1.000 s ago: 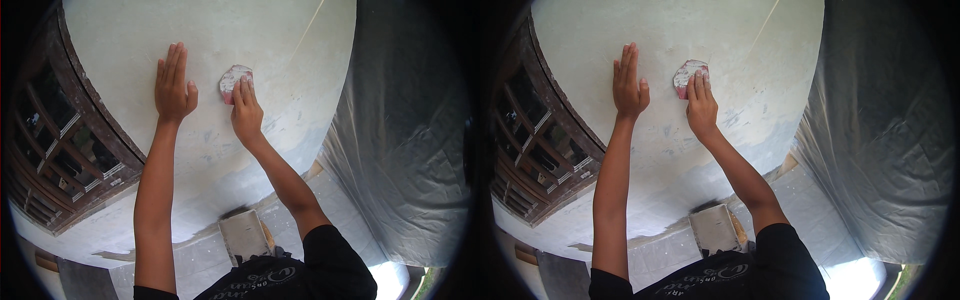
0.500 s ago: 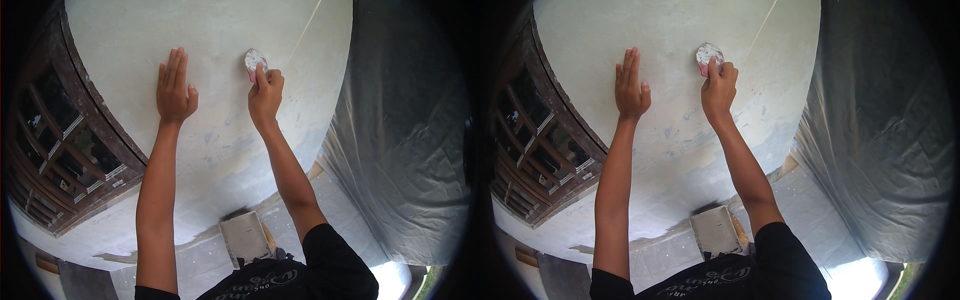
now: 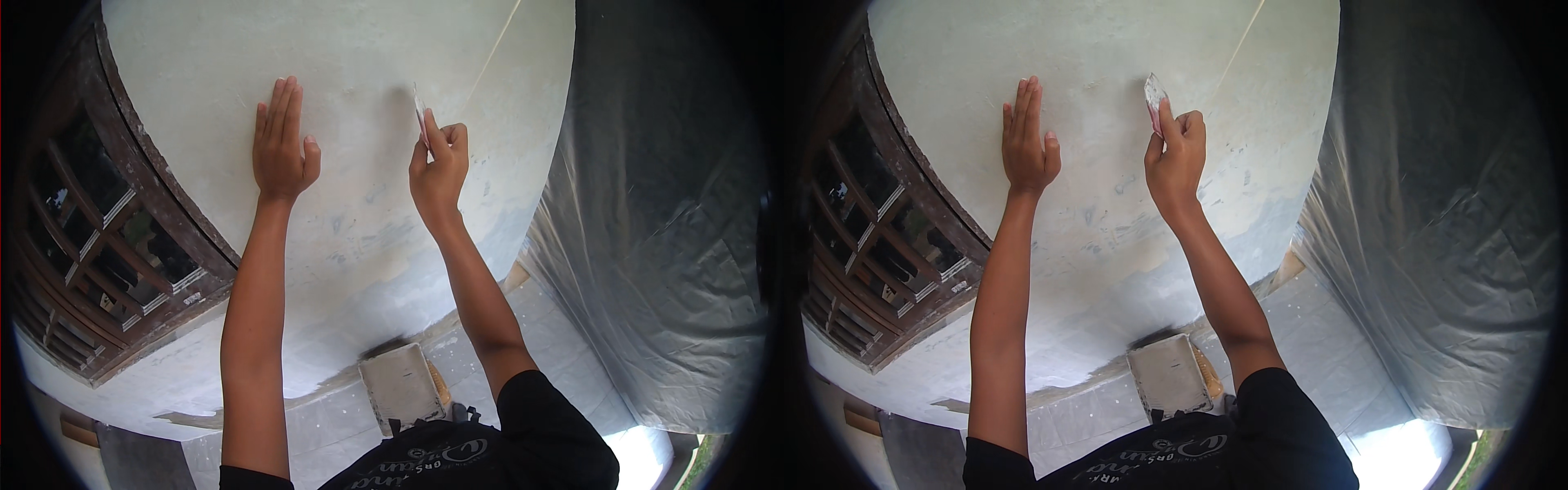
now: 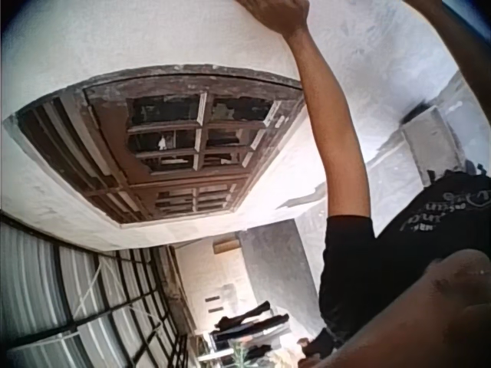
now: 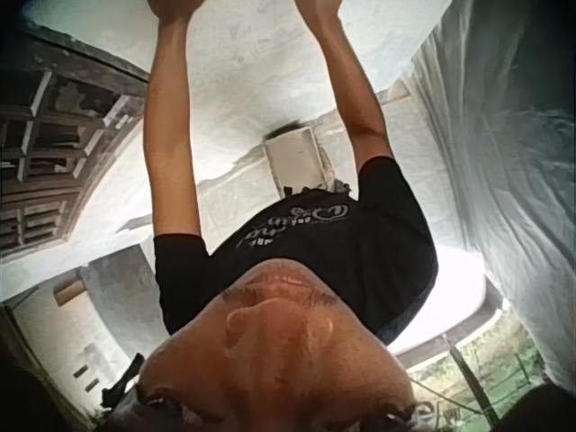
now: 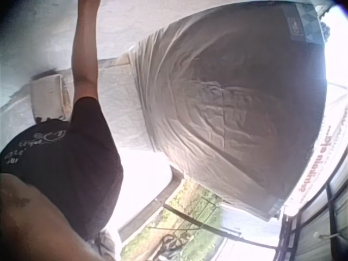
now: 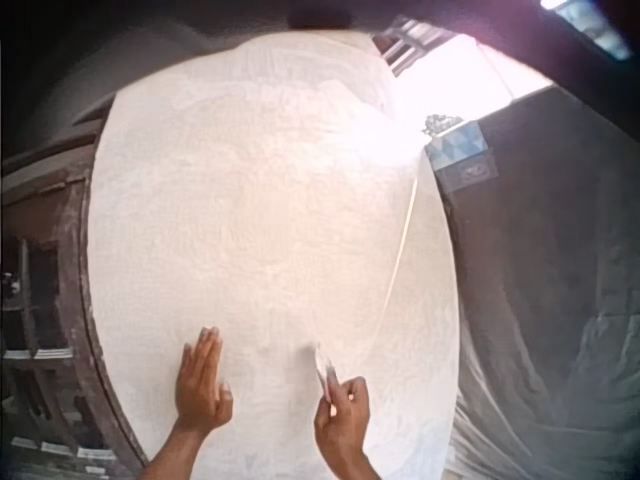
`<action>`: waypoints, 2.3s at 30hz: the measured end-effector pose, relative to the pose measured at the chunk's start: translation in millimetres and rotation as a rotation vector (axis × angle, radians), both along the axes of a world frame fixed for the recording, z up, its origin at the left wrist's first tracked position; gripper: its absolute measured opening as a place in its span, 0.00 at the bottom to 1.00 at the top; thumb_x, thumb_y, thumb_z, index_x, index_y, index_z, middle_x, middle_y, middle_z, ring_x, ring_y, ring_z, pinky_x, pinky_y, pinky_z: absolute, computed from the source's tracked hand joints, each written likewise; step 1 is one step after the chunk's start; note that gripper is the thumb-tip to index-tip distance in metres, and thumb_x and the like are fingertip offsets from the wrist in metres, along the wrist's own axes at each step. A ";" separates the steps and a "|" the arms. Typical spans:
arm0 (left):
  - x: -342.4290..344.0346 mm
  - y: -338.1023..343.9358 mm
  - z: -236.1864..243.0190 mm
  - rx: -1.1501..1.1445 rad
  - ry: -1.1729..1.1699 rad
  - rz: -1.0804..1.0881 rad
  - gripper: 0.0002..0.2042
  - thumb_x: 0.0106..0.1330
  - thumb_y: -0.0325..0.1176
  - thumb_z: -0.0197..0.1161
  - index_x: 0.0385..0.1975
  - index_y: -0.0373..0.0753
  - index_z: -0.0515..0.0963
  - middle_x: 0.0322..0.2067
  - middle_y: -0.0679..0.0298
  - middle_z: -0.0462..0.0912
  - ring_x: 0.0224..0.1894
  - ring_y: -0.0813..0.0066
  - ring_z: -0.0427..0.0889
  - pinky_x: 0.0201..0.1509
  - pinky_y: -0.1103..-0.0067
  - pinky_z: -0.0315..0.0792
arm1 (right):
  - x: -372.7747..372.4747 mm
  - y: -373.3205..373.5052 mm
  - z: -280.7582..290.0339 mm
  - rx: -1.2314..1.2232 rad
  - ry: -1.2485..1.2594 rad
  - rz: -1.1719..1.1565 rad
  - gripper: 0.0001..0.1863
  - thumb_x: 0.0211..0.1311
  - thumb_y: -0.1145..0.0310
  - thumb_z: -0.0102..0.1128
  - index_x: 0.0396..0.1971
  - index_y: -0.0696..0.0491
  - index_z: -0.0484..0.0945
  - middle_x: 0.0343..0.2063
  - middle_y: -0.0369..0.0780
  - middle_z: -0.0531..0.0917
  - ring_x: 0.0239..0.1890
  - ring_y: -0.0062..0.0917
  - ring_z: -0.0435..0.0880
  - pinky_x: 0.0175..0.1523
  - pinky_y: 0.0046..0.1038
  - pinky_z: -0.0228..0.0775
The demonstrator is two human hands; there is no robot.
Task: The person applies white putty to a wall using a putty knife spatula.
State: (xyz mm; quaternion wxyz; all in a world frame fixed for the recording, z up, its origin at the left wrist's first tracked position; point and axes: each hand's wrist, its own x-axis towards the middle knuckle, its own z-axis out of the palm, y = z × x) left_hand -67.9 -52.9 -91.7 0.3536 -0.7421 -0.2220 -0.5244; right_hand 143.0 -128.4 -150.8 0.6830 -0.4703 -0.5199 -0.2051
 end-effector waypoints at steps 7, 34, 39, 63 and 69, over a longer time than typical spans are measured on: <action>8.0 0.3 1.7 0.000 -0.006 -0.037 0.34 0.55 0.32 0.47 0.68 0.34 0.64 0.69 0.56 0.66 0.74 0.61 0.61 0.77 0.59 0.50 | -28.4 21.1 0.9 -0.103 -0.258 -0.203 0.24 0.50 0.83 0.61 0.52 0.62 0.77 0.38 0.41 0.74 0.39 0.35 0.75 0.26 0.33 0.73; 4.1 1.1 -0.7 -0.010 -0.006 -0.019 0.34 0.55 0.32 0.47 0.68 0.35 0.64 0.70 0.57 0.66 0.74 0.62 0.61 0.77 0.59 0.50 | 2.6 -15.0 -38.2 -0.179 0.367 0.517 0.09 0.63 0.78 0.62 0.43 0.59 0.83 0.38 0.37 0.75 0.41 0.21 0.76 0.40 0.28 0.73; 4.3 1.5 -0.1 -0.015 -0.009 -0.031 0.34 0.56 0.32 0.46 0.68 0.33 0.63 0.70 0.56 0.66 0.74 0.61 0.60 0.77 0.58 0.49 | 28.6 -23.5 -23.0 -0.210 0.803 0.965 0.07 0.66 0.73 0.62 0.40 0.59 0.83 0.36 0.39 0.85 0.36 0.18 0.83 0.47 0.27 0.81; 3.7 2.1 -0.3 0.004 -0.016 -0.066 0.34 0.56 0.31 0.46 0.68 0.34 0.63 0.70 0.56 0.66 0.74 0.61 0.61 0.77 0.58 0.50 | -16.2 -31.5 -18.3 -0.200 -0.114 0.399 0.13 0.59 0.85 0.57 0.44 0.64 0.80 0.43 0.40 0.73 0.36 0.27 0.79 0.32 0.26 0.75; 3.7 0.0 -0.3 -0.001 -0.010 -0.037 0.34 0.55 0.31 0.46 0.68 0.34 0.64 0.70 0.56 0.66 0.74 0.61 0.61 0.77 0.59 0.50 | 27.4 -3.3 -6.2 -0.095 0.187 0.193 0.18 0.65 0.81 0.57 0.54 0.57 0.80 0.39 0.40 0.67 0.35 0.25 0.73 0.33 0.28 0.72</action>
